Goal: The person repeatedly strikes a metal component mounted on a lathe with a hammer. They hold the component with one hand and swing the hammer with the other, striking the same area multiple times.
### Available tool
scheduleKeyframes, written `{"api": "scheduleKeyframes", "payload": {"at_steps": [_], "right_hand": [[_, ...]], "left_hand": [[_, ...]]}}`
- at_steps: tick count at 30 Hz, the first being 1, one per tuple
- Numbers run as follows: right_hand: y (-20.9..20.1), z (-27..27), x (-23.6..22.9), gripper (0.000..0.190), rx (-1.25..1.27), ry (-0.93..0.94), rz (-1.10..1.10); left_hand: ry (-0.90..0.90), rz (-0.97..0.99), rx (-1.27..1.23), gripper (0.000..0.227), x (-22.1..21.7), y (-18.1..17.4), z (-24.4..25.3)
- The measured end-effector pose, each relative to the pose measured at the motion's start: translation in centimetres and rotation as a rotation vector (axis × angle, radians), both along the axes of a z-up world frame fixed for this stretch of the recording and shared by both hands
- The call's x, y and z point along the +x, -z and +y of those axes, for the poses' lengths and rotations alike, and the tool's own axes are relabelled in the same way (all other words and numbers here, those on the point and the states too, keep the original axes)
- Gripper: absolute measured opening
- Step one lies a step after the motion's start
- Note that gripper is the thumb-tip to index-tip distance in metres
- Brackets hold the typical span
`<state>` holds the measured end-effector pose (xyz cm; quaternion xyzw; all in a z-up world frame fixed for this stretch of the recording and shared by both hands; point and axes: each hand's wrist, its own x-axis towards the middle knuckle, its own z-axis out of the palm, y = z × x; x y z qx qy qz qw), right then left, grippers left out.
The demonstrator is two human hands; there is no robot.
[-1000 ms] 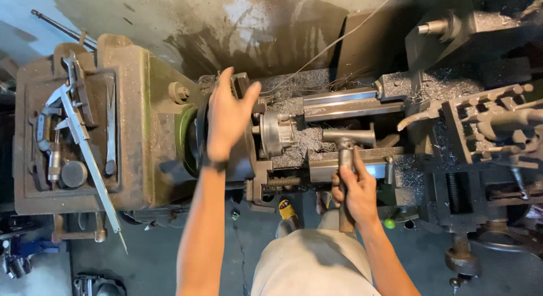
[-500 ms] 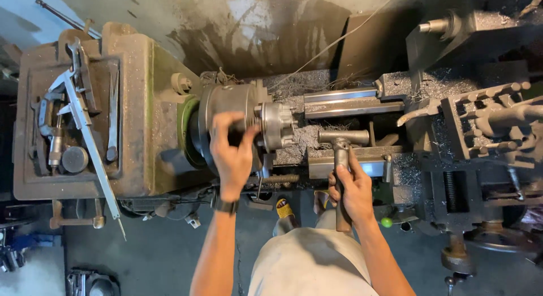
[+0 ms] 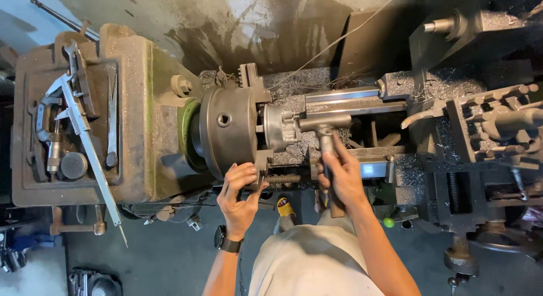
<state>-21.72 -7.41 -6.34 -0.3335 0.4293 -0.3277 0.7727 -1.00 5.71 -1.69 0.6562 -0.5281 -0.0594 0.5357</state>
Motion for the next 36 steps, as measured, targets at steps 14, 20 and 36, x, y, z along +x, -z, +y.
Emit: {"api": "scheduleKeyframes", "payload": {"at_steps": [14,20,36], "right_hand": [[-1.5,0.9,-1.4,0.071,0.111,0.044,0.063],[-2.0,2.2,-2.9,0.071,0.051,0.116,0.046],[-2.1,4.0,-5.6,0.068,0.084,0.108,0.108]], "left_hand": [[0.055,-0.056,0.044,0.041,1.5,-3.4,-1.7],[0.019,-0.075,0.346,0.084,8.0,-3.4,-16.1],[-0.171,-0.043,0.302,0.027,4.7,-5.1,-15.4]]}}
